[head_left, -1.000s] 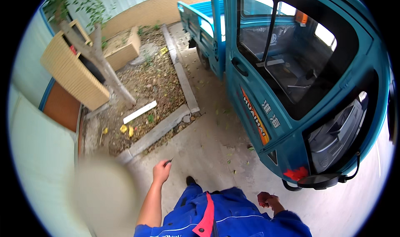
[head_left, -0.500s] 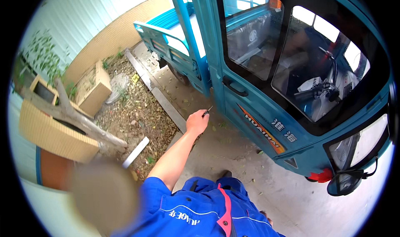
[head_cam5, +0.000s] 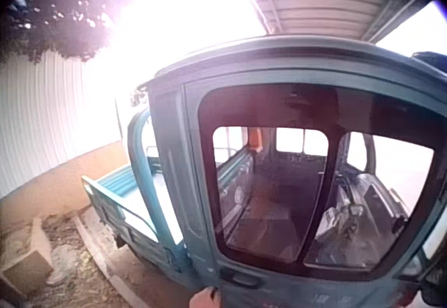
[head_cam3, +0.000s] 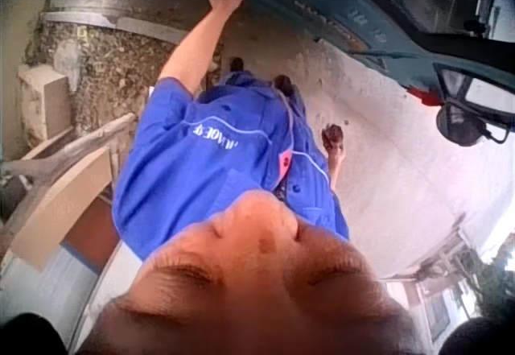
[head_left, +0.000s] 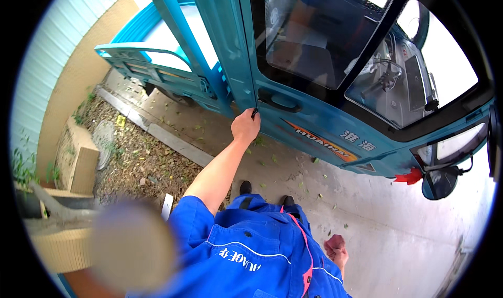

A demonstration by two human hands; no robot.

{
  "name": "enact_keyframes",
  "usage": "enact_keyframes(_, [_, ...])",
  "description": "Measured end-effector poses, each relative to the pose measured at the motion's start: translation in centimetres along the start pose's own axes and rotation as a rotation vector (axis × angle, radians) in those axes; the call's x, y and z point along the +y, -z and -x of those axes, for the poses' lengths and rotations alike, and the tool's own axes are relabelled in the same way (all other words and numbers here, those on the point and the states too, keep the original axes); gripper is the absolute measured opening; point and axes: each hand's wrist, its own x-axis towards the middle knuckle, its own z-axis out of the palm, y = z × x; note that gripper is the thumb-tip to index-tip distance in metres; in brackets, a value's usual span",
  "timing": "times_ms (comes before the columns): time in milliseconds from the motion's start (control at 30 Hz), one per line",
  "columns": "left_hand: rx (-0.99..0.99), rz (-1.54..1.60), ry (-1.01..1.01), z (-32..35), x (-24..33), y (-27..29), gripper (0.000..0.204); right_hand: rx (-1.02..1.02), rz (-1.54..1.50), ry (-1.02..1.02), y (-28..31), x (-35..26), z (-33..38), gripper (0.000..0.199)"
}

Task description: The person wipes the interior of a teal three-wheeled vehicle using a red cloth. They clean the dashboard, steering column, door frames, and floor mats, then exit and re-enter to wipe the passenger side floor and door panel.

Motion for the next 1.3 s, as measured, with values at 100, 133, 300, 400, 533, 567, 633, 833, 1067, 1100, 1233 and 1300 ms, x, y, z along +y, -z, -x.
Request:
enact_keyframes(100, [-0.021, 0.032, -0.021, -0.8, -1.7, -0.7, 0.027, 0.197, 0.183, -0.044, -2.0, 5.0, 5.3, 0.04])
enact_keyframes(133, [-0.017, 0.049, -0.029, -1.0, -2.3, -1.0, 0.027, 0.204, 0.254, -0.118, -3.5, 5.2, 7.8, 0.04])
enact_keyframes(300, [-0.034, 0.044, -0.106, -1.7, -1.9, -0.8, 0.027, 0.251, 0.233, -0.128, -5.8, 10.5, 11.7, 0.039])
enact_keyframes(400, [-0.064, 0.0, -0.141, -1.8, -0.9, -0.7, 0.025, 0.269, 0.191, -0.108, -6.5, 12.3, 12.9, 0.038])
enact_keyframes(533, [0.01, 0.048, -0.131, -0.8, -1.3, -1.4, 0.024, 0.28, 0.145, -0.077, -6.8, 13.1, 12.7, 0.036])
enact_keyframes(567, [0.016, 0.048, -0.137, -0.6, -1.6, -1.4, 0.024, 0.282, 0.135, -0.069, -6.5, 13.2, 12.7, 0.036])
enact_keyframes(633, [0.019, 0.043, -0.162, -0.6, -1.6, -1.7, 0.024, 0.288, 0.104, -0.043, -5.8, 13.4, 12.2, 0.035])
enact_keyframes(833, [0.018, 0.001, -0.15, -0.5, -1.7, -2.4, 0.024, 0.302, 0.028, 0.037, -1.8, 13.9, 11.0, 0.033])
enact_keyframes(1067, [0.053, 0.019, -0.132, 0.1, -1.6, -2.0, 0.023, 0.269, 0.1, -0.019, -2.3, 11.4, 11.0, 0.03])
enact_keyframes(1100, [0.05, 0.017, -0.145, 0.0, -1.6, -2.3, 0.023, 0.253, 0.064, -0.016, -1.8, 12.1, 10.9, 0.031])
enact_keyframes(1233, [0.073, -0.034, -0.156, -0.5, -2.4, -2.1, 0.022, 0.241, 0.153, -0.006, -2.8, 12.7, 7.9, 0.026])
enact_keyframes(1300, [0.079, -0.051, -0.182, -0.7, -1.9, -2.2, 0.022, 0.248, 0.192, -0.003, -3.0, 12.9, 7.3, 0.024])
